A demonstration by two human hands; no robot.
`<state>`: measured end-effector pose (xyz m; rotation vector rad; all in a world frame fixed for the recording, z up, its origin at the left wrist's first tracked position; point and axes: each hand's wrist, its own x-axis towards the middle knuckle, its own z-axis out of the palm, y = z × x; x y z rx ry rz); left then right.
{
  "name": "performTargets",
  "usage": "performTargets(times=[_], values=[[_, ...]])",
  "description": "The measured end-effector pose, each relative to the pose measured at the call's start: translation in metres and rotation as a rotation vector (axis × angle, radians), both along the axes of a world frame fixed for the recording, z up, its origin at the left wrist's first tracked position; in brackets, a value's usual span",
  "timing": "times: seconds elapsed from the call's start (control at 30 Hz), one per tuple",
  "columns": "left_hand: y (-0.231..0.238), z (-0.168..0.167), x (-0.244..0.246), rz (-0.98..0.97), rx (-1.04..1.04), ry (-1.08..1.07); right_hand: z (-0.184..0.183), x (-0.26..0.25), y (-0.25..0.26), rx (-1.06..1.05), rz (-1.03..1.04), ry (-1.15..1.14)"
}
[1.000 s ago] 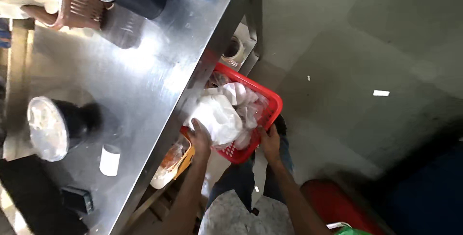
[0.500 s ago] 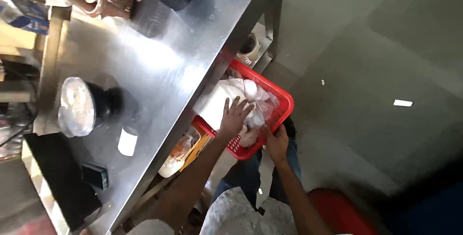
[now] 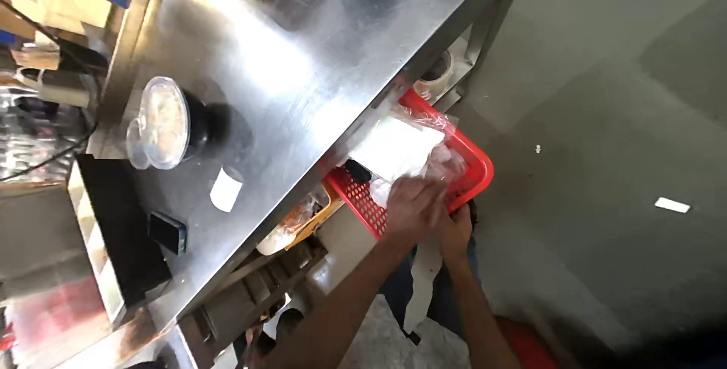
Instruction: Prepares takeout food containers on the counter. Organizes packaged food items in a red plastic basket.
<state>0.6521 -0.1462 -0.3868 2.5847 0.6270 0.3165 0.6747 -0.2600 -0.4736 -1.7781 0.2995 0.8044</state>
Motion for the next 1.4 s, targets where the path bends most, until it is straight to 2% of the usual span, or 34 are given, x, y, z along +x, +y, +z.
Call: performTargets(times=[0.07,0.17,0.27,0.37,0.63,0.8,0.83,0.87,0.97,1.03,1.1,1.17,1.3,1.4], values=[[0.007,-0.001,-0.058,0.240,-0.160,0.184,0.000,0.001,0.001,-0.010,-0.010,0.010],[0.066,-0.033,-0.086,0.622,-0.346,0.484,0.000,0.000,0.003,-0.023,-0.033,0.019],[0.115,-0.068,-0.057,0.789,-0.306,0.642,0.002,-0.001,0.007,-0.042,-0.031,0.001],[0.134,-0.076,-0.027,0.830,-0.308,0.802,0.006,0.002,0.006,-0.016,-0.034,0.024],[0.146,-0.082,-0.062,0.791,-0.488,0.572,0.003,0.004,0.004,-0.074,-0.008,0.039],[0.153,-0.056,-0.079,0.850,-1.049,0.325,0.001,0.006,0.001,-0.076,-0.006,0.059],[0.151,-0.049,-0.081,0.842,-1.049,0.329,0.001,0.006,0.000,-0.075,-0.002,0.064],[0.147,-0.037,-0.080,0.806,-0.957,0.394,0.001,0.007,0.000,-0.070,0.003,0.067],[0.118,0.010,-0.069,0.562,-0.570,0.675,0.005,0.011,0.000,-0.081,0.017,0.109],[0.086,0.036,-0.062,0.359,-0.520,0.761,0.010,0.016,-0.001,-0.104,0.044,0.154],[0.055,0.046,-0.063,0.255,-0.590,0.841,0.013,0.020,-0.001,-0.120,0.066,0.215],[0.034,0.031,-0.076,0.140,-0.625,0.894,0.021,0.026,-0.002,-0.114,0.077,0.268],[-0.007,-0.009,-0.094,-0.183,-0.301,0.993,0.049,0.029,-0.004,-0.132,0.098,0.284],[-0.018,-0.029,-0.091,-0.205,-0.240,1.035,0.058,0.026,-0.002,-0.158,0.072,0.314]])
